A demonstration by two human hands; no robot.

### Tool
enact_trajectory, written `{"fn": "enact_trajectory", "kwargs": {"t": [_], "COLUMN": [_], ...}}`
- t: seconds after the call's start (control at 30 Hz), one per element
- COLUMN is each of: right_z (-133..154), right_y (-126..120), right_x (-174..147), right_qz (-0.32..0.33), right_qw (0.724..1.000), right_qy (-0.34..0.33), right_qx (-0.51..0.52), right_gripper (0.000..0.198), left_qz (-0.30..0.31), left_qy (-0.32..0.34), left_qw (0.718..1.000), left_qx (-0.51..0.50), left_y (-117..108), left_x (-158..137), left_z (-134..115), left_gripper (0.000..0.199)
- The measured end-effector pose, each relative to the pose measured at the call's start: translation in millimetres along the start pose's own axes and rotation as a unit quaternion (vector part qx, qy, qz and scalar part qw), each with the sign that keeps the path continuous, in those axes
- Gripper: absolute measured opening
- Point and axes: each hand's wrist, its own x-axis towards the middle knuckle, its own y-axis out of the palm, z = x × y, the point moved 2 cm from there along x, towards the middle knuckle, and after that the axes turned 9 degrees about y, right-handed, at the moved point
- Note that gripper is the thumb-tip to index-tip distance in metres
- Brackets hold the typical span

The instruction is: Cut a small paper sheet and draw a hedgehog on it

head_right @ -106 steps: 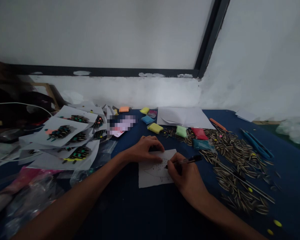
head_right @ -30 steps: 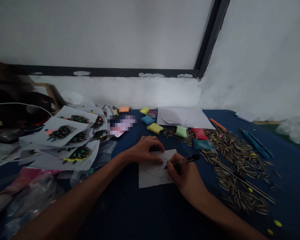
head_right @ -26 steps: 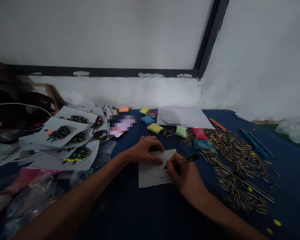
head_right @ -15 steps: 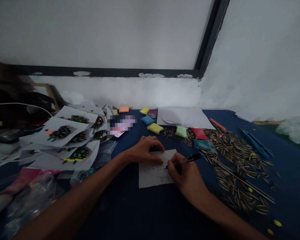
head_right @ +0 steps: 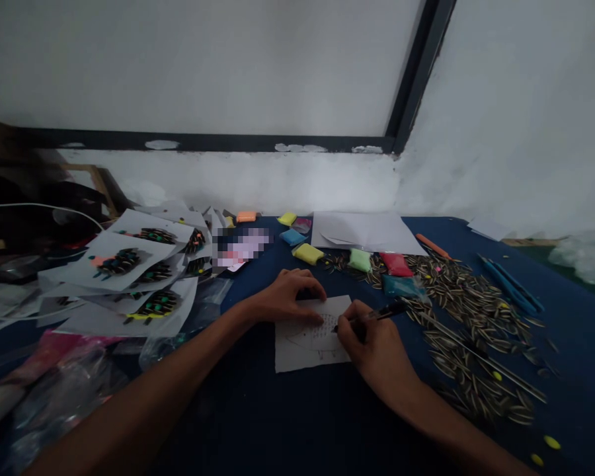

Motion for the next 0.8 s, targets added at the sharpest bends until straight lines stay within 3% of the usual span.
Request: {"fn": "enact_trajectory", "kwargs": {"t": [0.8], "right_z": [1.4], "right_y": [1.1], "right_x": [-0.4], "right_qz": [0.01], "right_qw": [1.0], "right_qy": [-0.003], "right_qx": [-0.008], "right_gripper": [0.022], "left_qz": [0.003], "left_qy": [-0.01], "left_qw": [1.0], "left_qx": [0.01], "left_y": [-1.0], "left_x": [0.2], "left_z": [-2.4], "left_gripper": [0.036]}}
